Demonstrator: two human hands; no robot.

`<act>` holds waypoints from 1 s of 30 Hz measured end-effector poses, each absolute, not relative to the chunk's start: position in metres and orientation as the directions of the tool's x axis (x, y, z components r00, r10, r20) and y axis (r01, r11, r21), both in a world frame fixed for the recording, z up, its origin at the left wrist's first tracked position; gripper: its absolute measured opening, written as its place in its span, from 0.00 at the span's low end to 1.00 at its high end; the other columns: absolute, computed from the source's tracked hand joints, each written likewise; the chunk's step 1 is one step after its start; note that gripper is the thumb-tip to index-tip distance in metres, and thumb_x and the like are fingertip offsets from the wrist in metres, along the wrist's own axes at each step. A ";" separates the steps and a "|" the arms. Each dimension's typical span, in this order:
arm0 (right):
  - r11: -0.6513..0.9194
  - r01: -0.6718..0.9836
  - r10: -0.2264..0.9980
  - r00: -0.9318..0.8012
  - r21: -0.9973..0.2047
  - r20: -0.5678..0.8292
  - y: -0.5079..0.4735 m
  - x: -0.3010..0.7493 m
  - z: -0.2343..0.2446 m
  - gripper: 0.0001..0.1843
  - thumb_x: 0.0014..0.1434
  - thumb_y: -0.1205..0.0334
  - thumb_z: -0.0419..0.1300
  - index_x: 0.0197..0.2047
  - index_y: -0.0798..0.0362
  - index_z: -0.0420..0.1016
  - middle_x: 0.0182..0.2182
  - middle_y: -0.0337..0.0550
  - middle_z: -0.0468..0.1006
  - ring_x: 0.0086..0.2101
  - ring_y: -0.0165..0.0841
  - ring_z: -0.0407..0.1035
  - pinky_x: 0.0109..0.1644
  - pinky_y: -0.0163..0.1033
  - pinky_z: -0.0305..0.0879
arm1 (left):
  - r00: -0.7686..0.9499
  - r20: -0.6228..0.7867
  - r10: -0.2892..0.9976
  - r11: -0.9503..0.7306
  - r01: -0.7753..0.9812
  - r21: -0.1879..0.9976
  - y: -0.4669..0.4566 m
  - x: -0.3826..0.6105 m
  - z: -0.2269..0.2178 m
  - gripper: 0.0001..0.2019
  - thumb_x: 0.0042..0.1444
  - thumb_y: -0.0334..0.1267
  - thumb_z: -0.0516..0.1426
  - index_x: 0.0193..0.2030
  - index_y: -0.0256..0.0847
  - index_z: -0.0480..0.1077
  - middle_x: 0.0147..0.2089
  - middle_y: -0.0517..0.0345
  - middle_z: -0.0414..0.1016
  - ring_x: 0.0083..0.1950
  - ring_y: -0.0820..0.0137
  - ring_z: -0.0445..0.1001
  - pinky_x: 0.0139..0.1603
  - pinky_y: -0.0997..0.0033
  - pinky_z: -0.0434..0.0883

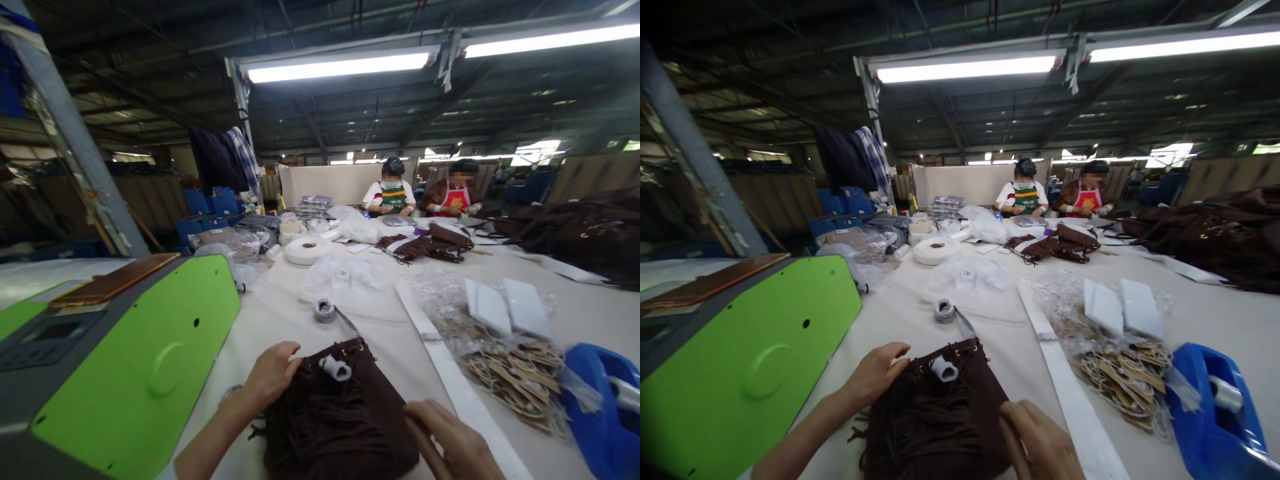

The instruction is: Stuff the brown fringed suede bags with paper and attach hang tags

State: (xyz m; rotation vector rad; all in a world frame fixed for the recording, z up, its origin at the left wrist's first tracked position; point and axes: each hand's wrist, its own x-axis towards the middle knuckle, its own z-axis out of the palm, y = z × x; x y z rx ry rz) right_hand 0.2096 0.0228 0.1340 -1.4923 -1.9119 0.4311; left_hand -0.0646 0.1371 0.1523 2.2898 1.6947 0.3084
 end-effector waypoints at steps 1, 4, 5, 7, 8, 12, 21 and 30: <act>0.362 0.725 0.930 -0.243 -0.585 0.275 0.030 0.201 0.142 0.13 0.60 0.58 0.49 0.42 0.48 0.73 0.37 0.45 0.77 0.38 0.36 0.72 0.43 0.39 0.67 | 0.296 0.004 0.955 -0.279 0.894 0.352 0.129 -0.066 0.149 0.14 0.58 0.33 0.49 0.49 0.37 0.69 0.50 0.50 0.73 0.52 0.65 0.70 0.55 0.68 0.63; 0.408 0.762 0.888 -0.460 -0.504 0.024 0.055 0.164 0.149 0.25 0.51 0.62 0.57 0.54 0.53 0.69 0.51 0.51 0.72 0.52 0.43 0.65 0.55 0.46 0.61 | 0.341 0.006 0.940 -0.317 0.866 0.388 0.106 -0.063 0.138 0.15 0.57 0.31 0.50 0.49 0.42 0.69 0.51 0.54 0.73 0.53 0.67 0.69 0.56 0.67 0.62; 0.404 0.782 0.874 -0.484 -0.475 -0.053 0.063 0.151 0.145 0.32 0.46 0.62 0.59 0.57 0.55 0.66 0.56 0.54 0.68 0.55 0.46 0.61 0.58 0.50 0.57 | 0.354 0.017 0.935 -0.331 0.856 0.398 0.101 -0.060 0.135 0.15 0.56 0.30 0.50 0.50 0.42 0.69 0.51 0.54 0.72 0.54 0.66 0.68 0.57 0.65 0.62; 0.391 0.804 0.864 -0.489 -0.448 -0.122 0.078 0.127 0.132 0.41 0.40 0.63 0.60 0.61 0.59 0.61 0.59 0.59 0.62 0.58 0.52 0.55 0.61 0.57 0.49 | 0.360 0.053 0.931 -0.350 0.844 0.406 0.094 -0.057 0.130 0.17 0.55 0.29 0.51 0.51 0.41 0.67 0.53 0.52 0.71 0.55 0.63 0.67 0.58 0.60 0.62; 0.374 0.803 0.875 -0.471 -0.464 -0.109 0.086 0.118 0.124 0.42 0.40 0.65 0.60 0.61 0.59 0.61 0.60 0.60 0.62 0.59 0.53 0.53 0.62 0.58 0.46 | 0.354 0.073 0.932 -0.352 0.845 0.403 0.092 -0.056 0.128 0.17 0.55 0.28 0.51 0.51 0.41 0.67 0.53 0.51 0.71 0.55 0.62 0.67 0.57 0.59 0.62; 0.243 0.764 0.955 -0.298 -0.598 0.008 0.111 0.110 0.108 0.25 0.42 0.70 0.54 0.46 0.55 0.74 0.51 0.55 0.73 0.54 0.48 0.62 0.60 0.52 0.51 | 0.331 0.114 0.937 -0.349 0.854 0.387 0.092 -0.065 0.123 0.15 0.55 0.27 0.51 0.48 0.40 0.68 0.49 0.50 0.73 0.52 0.61 0.69 0.54 0.56 0.66; -0.394 0.446 0.890 0.405 -0.804 -0.211 0.100 0.256 0.085 0.36 0.41 0.46 0.53 0.49 0.64 0.62 0.44 0.66 0.72 0.39 0.48 0.73 0.37 0.47 0.70 | 0.339 0.282 0.898 -0.424 0.837 0.346 0.087 -0.077 0.111 0.15 0.56 0.28 0.50 0.50 0.40 0.67 0.50 0.50 0.72 0.51 0.61 0.69 0.52 0.57 0.67; 0.305 0.618 0.951 -0.162 -0.724 0.262 0.074 0.222 0.128 0.16 0.53 0.58 0.55 0.45 0.47 0.73 0.53 0.47 0.69 0.53 0.42 0.63 0.56 0.45 0.59 | 0.321 0.021 0.947 -0.318 0.926 0.205 0.118 -0.007 0.111 0.09 0.54 0.31 0.51 0.42 0.36 0.67 0.45 0.47 0.70 0.49 0.56 0.66 0.51 0.52 0.61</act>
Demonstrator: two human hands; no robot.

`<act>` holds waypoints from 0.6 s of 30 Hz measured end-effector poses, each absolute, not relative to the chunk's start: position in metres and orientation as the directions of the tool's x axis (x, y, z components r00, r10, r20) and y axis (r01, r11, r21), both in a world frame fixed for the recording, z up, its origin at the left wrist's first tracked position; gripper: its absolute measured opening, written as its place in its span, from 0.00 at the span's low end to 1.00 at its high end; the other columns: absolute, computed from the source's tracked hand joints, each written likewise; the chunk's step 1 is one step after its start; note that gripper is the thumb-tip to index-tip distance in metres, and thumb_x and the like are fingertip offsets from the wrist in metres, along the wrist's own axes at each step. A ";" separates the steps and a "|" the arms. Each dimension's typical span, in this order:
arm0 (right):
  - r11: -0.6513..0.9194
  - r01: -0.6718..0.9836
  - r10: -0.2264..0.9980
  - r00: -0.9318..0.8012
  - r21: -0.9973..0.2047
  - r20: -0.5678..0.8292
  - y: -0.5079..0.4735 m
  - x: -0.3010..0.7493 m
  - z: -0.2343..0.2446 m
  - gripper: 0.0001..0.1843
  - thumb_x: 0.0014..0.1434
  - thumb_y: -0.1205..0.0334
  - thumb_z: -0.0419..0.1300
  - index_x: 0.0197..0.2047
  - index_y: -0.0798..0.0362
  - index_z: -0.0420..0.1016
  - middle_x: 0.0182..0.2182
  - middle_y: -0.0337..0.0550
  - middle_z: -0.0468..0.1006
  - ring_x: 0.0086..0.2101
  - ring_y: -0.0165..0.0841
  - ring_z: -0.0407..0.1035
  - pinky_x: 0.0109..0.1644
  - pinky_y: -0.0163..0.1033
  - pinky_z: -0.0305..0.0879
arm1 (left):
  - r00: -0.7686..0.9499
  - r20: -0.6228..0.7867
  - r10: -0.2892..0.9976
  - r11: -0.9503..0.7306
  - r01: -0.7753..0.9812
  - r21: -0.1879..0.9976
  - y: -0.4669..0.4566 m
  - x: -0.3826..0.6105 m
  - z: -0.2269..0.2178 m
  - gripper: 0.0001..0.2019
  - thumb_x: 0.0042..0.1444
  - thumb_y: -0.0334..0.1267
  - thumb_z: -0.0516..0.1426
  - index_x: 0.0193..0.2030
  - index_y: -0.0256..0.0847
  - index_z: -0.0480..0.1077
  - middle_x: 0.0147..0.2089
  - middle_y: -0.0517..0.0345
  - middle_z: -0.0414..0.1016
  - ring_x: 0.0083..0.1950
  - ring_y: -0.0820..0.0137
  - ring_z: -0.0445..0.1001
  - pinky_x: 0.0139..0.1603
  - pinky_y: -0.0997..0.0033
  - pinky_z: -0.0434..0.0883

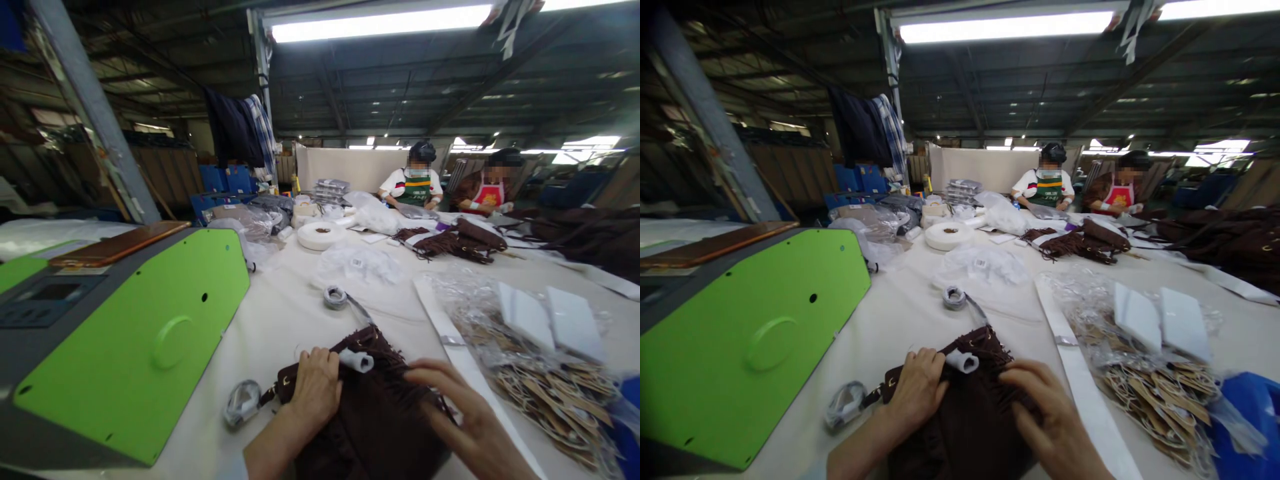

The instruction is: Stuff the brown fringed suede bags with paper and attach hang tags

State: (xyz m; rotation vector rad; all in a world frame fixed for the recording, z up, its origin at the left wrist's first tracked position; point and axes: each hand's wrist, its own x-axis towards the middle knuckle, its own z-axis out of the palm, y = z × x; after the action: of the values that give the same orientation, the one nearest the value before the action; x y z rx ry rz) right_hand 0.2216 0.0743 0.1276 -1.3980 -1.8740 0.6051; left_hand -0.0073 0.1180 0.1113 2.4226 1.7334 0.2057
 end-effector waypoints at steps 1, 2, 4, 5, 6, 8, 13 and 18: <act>0.417 0.663 0.904 -0.373 -0.622 0.210 0.079 0.207 0.133 0.14 0.55 0.61 0.53 0.44 0.46 0.75 0.52 0.45 0.71 0.51 0.39 0.64 0.55 0.44 0.60 | 0.328 0.015 0.944 -0.325 0.925 0.195 0.120 -0.006 0.109 0.10 0.54 0.28 0.48 0.40 0.36 0.68 0.44 0.47 0.71 0.48 0.57 0.66 0.50 0.53 0.60; 0.485 0.692 0.855 -0.503 -0.534 0.126 0.086 0.193 0.136 0.14 0.56 0.64 0.52 0.43 0.45 0.75 0.51 0.43 0.72 0.50 0.37 0.65 0.54 0.43 0.60 | 0.338 0.006 0.941 -0.334 0.924 0.185 0.120 -0.007 0.108 0.12 0.53 0.25 0.46 0.39 0.37 0.68 0.43 0.48 0.71 0.48 0.58 0.67 0.50 0.55 0.61; 0.556 0.748 0.809 -0.587 -0.363 0.030 0.102 0.173 0.133 0.13 0.56 0.65 0.54 0.41 0.43 0.75 0.45 0.38 0.75 0.48 0.35 0.66 0.54 0.42 0.59 | 0.362 -0.016 0.932 -0.354 0.919 0.172 0.115 -0.018 0.109 0.13 0.50 0.22 0.46 0.36 0.38 0.68 0.41 0.51 0.71 0.47 0.61 0.67 0.49 0.58 0.61; 0.551 0.779 0.819 -0.574 -0.300 0.013 0.110 0.169 0.128 0.12 0.56 0.64 0.55 0.41 0.42 0.75 0.45 0.37 0.75 0.49 0.35 0.65 0.55 0.43 0.58 | 0.379 -0.031 0.925 -0.368 0.914 0.170 0.110 -0.028 0.111 0.13 0.48 0.22 0.47 0.35 0.39 0.68 0.41 0.53 0.71 0.46 0.62 0.67 0.48 0.60 0.61; 0.523 0.814 0.844 -0.537 -0.252 0.017 0.117 0.168 0.121 0.12 0.56 0.62 0.56 0.43 0.42 0.74 0.47 0.38 0.75 0.50 0.37 0.64 0.56 0.45 0.57 | 0.392 -0.050 0.919 -0.380 0.910 0.164 0.104 -0.040 0.112 0.13 0.45 0.22 0.48 0.34 0.40 0.68 0.40 0.54 0.71 0.46 0.63 0.67 0.48 0.61 0.61; 0.395 0.896 0.918 -0.393 -0.204 0.051 0.128 0.178 0.107 0.16 0.57 0.61 0.55 0.50 0.47 0.71 0.54 0.48 0.70 0.54 0.45 0.61 0.56 0.53 0.56 | 0.402 -0.108 0.909 -0.386 0.911 0.145 0.090 -0.070 0.116 0.14 0.42 0.20 0.49 0.32 0.41 0.67 0.39 0.57 0.71 0.44 0.65 0.67 0.46 0.62 0.61; 0.070 0.979 0.986 -0.039 -0.189 0.165 0.136 0.213 0.102 0.18 0.58 0.70 0.47 0.47 0.64 0.71 0.53 0.68 0.65 0.53 0.53 0.61 0.52 0.56 0.59 | 0.203 -0.233 0.951 -0.202 0.979 0.031 0.062 -0.133 0.133 0.17 0.53 0.20 0.43 0.30 0.39 0.69 0.37 0.53 0.71 0.40 0.63 0.70 0.43 0.60 0.63; 0.422 0.848 0.903 -0.364 -0.321 0.228 0.159 0.179 0.127 0.21 0.55 0.73 0.49 0.48 0.51 0.73 0.50 0.48 0.71 0.51 0.38 0.63 0.56 0.44 0.57 | 0.267 0.064 0.962 -0.274 0.944 0.186 0.070 -0.083 0.148 0.17 0.53 0.20 0.44 0.39 0.40 0.69 0.46 0.52 0.71 0.50 0.65 0.67 0.50 0.63 0.63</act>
State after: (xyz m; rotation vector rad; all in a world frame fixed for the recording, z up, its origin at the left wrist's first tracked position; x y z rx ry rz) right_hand 0.1792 0.1591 0.1266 -1.4987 -2.3151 0.2098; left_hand -0.0827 0.0703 0.1477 2.4104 1.8213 0.2496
